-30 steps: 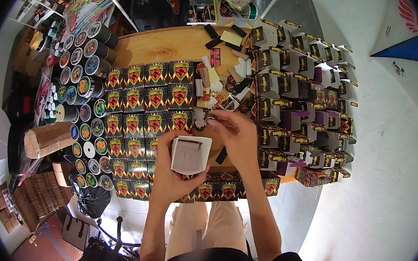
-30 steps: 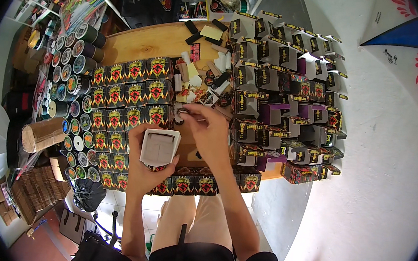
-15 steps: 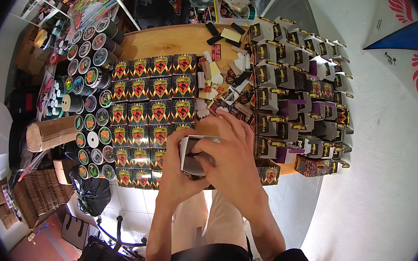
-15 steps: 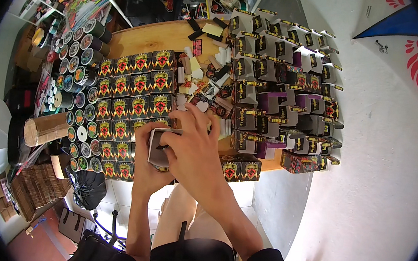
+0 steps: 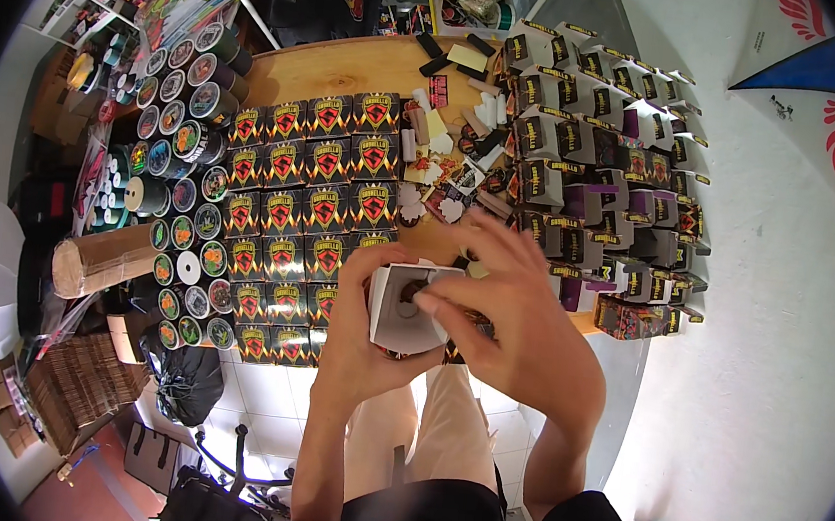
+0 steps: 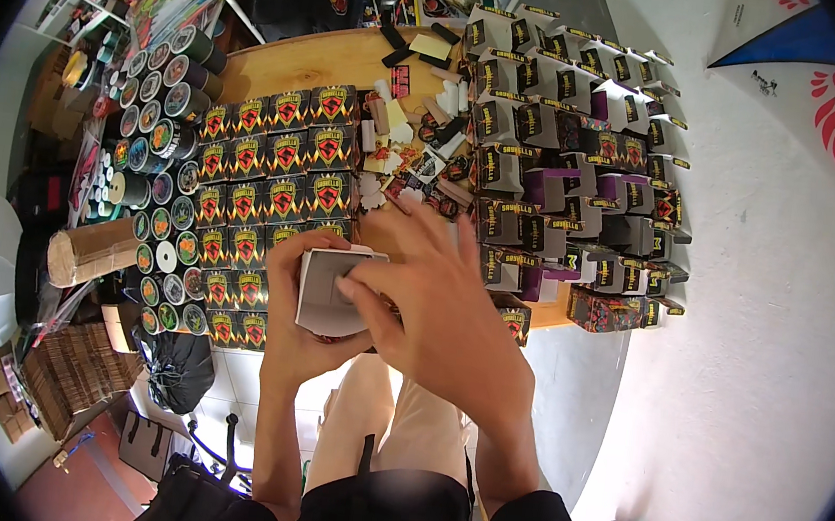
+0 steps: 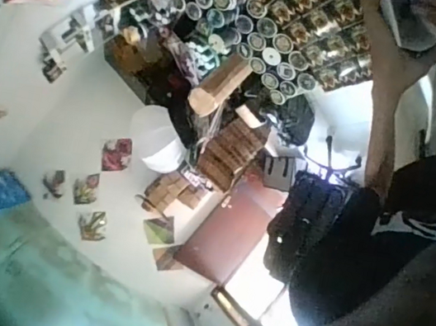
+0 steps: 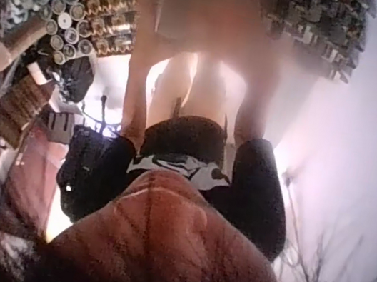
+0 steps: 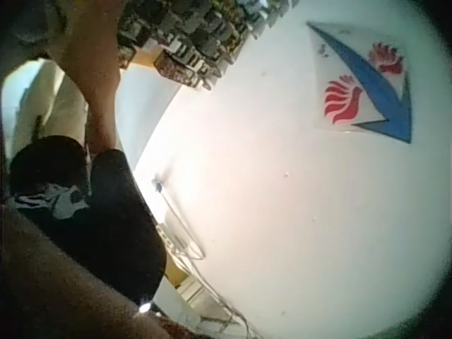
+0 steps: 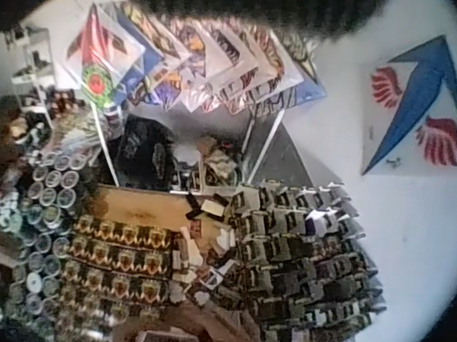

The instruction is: The person assembles small white cardboard boxes by folding flaps and inserting small black rectangular items. They then place round spools of colorful string into the boxes and close the lids. The person repeats this process with multiple boxes and spools on a cluttered table.

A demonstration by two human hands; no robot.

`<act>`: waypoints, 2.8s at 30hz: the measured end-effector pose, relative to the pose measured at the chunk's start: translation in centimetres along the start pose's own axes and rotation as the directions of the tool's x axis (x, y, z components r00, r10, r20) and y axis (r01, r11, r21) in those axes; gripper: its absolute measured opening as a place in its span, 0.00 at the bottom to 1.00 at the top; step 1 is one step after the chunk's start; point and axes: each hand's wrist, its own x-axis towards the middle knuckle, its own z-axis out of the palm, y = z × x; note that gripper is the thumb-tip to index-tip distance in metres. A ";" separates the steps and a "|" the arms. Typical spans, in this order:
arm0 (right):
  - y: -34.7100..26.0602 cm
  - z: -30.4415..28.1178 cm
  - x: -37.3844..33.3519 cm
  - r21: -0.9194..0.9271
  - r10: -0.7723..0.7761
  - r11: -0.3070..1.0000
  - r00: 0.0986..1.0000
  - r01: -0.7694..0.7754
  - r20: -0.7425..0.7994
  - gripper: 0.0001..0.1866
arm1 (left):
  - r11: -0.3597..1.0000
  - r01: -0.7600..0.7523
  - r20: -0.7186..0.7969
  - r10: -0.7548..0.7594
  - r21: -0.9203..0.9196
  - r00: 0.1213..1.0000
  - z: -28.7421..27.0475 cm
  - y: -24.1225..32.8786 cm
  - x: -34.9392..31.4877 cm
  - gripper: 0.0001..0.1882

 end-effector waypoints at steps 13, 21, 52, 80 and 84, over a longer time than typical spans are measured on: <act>-3.2 -0.8 0.4 -0.080 -0.026 0.997 0.999 0.022 -0.048 0.19 | 0.996 -0.091 -0.056 0.090 -0.006 0.994 -0.7 2.3 0.3 0.54; -6.7 -4.3 -1.0 -0.184 -0.077 0.980 0.997 0.075 -0.003 0.21 | 0.989 -0.145 -0.053 0.143 -0.036 0.988 -1.3 7.7 0.3 0.55; -18.2 -10.9 -5.7 0.781 -0.156 0.593 0.980 0.194 -0.124 0.34 | 0.960 -0.243 -0.241 0.205 -0.138 0.949 -3.4 29.1 -3.4 0.52; -41.6 14.1 14.4 0.785 0.014 0.601 0.979 0.153 -0.202 0.30 | 0.971 -0.189 -0.117 0.173 -0.143 0.978 -43.1 17.0 -3.1 0.50; -38.0 19.4 18.2 0.582 0.176 0.813 0.957 -0.010 -0.230 0.16 | 0.975 -0.174 -0.141 0.155 -0.139 0.978 -44.8 11.5 -2.5 0.50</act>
